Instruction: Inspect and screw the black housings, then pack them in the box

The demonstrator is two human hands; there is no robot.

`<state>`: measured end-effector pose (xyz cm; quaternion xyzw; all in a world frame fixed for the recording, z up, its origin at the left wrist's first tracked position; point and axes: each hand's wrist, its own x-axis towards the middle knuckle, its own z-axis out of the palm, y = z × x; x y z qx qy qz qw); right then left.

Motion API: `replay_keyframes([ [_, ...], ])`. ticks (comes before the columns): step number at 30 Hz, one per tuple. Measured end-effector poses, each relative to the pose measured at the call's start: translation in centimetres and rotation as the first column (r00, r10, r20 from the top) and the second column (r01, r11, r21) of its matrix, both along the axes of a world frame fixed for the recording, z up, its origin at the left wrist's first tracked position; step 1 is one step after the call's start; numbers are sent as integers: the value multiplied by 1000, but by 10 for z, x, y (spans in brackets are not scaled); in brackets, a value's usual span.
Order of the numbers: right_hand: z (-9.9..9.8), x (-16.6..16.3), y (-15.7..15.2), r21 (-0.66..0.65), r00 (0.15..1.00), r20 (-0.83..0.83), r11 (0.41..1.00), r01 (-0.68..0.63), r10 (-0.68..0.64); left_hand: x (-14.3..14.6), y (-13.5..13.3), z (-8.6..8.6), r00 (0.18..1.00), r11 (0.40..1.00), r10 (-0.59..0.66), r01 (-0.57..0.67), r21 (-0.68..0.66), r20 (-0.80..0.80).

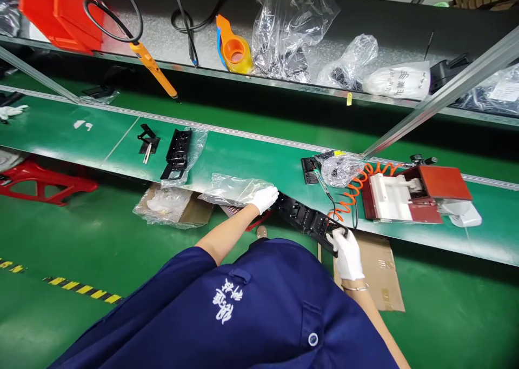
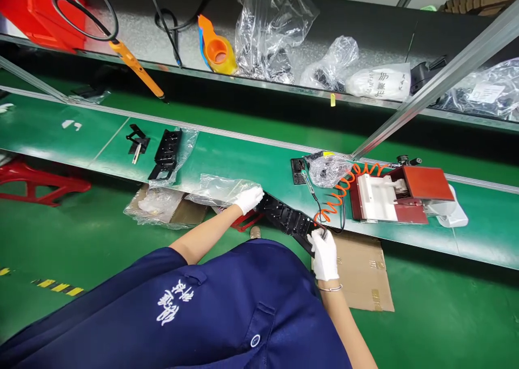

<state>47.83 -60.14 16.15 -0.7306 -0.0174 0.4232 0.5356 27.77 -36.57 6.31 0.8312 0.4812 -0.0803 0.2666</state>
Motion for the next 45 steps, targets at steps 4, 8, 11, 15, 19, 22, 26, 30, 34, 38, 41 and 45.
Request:
replay_keyframes([
  [4, 0, 3, 3, 15, 996, -17, 996, 87, -87, -16, -2, 2, 999, 998, 54, -54, -19, 1],
  [8, 5, 3, 8, 4, 998, -14, 998, 64, -64, -25, 12, 1, 987, 987, 159, -159, -26, -11],
  [11, 13, 4, 11, -6, 999, -5, 999, 33, -33, -29, 25, 0, 979, 978, 204, -205, -49, -24],
  [15, 19, 4, 17, 0, 1000, -3, 1000, -11, 11, -32, 26, -2, 978, 976, 208, -208, -61, -10],
  [19, 13, 3, 29, -9, 997, -37, 998, -67, 67, -34, 9, -3, 986, 986, 162, -161, -50, 29],
  [22, 5, 3, 33, -11, 999, -36, 999, -37, 37, -40, -7, -3, 994, 993, 106, -103, -65, 39],
  [26, -4, 3, 32, -7, 999, -35, 1000, -20, 19, -48, -11, -3, 997, 995, 78, -77, -59, 19],
  [30, -13, 5, 34, -4, 989, -80, 992, -125, 124, -46, -3, -3, 998, 998, 56, -56, -10, 4],
  [34, -19, 11, 34, -2, 995, -57, 997, -83, 83, -46, -10, 4, 1000, 1000, -16, 16, -14, 1],
  [38, -20, 8, 28, 10, 997, -37, 997, -70, 71, -49, -15, 16, 1000, 1000, -11, 11, 21, -5],
  [41, -20, 6, 28, 15, 985, -73, 988, -157, 157, -39, -9, 25, 1000, 997, -4, 4, 72, -1],
  [45, -17, 7, 31, 17, 990, -84, 994, -111, 112, -19, -6, 39, 994, 990, -102, 97, 103, 42],
])
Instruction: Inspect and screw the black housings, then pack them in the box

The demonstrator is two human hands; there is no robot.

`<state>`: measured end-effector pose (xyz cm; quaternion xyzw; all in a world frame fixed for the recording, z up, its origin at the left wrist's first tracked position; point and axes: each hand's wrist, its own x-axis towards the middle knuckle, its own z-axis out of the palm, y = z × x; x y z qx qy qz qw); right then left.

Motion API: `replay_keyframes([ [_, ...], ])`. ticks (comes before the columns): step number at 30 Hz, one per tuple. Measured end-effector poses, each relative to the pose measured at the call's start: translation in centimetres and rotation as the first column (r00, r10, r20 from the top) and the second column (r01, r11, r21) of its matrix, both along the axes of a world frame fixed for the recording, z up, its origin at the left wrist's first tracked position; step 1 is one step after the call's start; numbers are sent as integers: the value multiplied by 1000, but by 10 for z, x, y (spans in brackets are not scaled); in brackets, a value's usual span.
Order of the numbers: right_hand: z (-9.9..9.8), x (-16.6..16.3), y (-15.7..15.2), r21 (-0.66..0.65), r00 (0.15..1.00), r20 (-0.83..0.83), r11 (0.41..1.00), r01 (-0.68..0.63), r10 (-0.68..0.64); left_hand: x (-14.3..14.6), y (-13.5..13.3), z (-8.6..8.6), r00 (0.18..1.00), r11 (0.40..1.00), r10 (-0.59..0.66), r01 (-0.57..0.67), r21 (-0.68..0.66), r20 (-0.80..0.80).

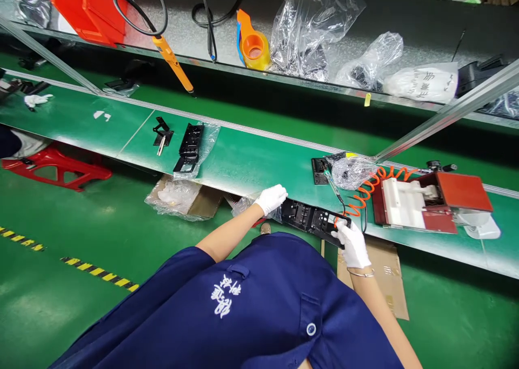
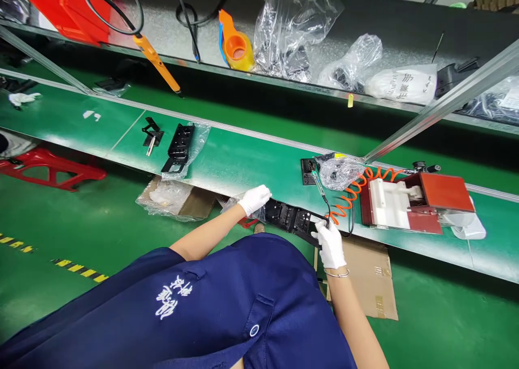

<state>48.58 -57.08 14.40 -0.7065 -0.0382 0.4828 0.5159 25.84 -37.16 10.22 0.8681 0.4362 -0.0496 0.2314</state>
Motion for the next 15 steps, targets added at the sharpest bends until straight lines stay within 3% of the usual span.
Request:
replay_keyframes([
  [4, 2, -14, 0, 34, 995, 9, 995, 98, -98, 20, -13, 14, 997, 997, -63, 60, 56, 49],
  [8, 5, -27, 6, 81, 997, -6, 993, 83, -83, 40, -26, 28, 984, 987, -147, 139, 86, 99],
  [15, 11, -14, 10, 145, 982, 49, 974, 172, -181, 35, -12, 46, 983, 987, -122, 106, 121, 138],
])
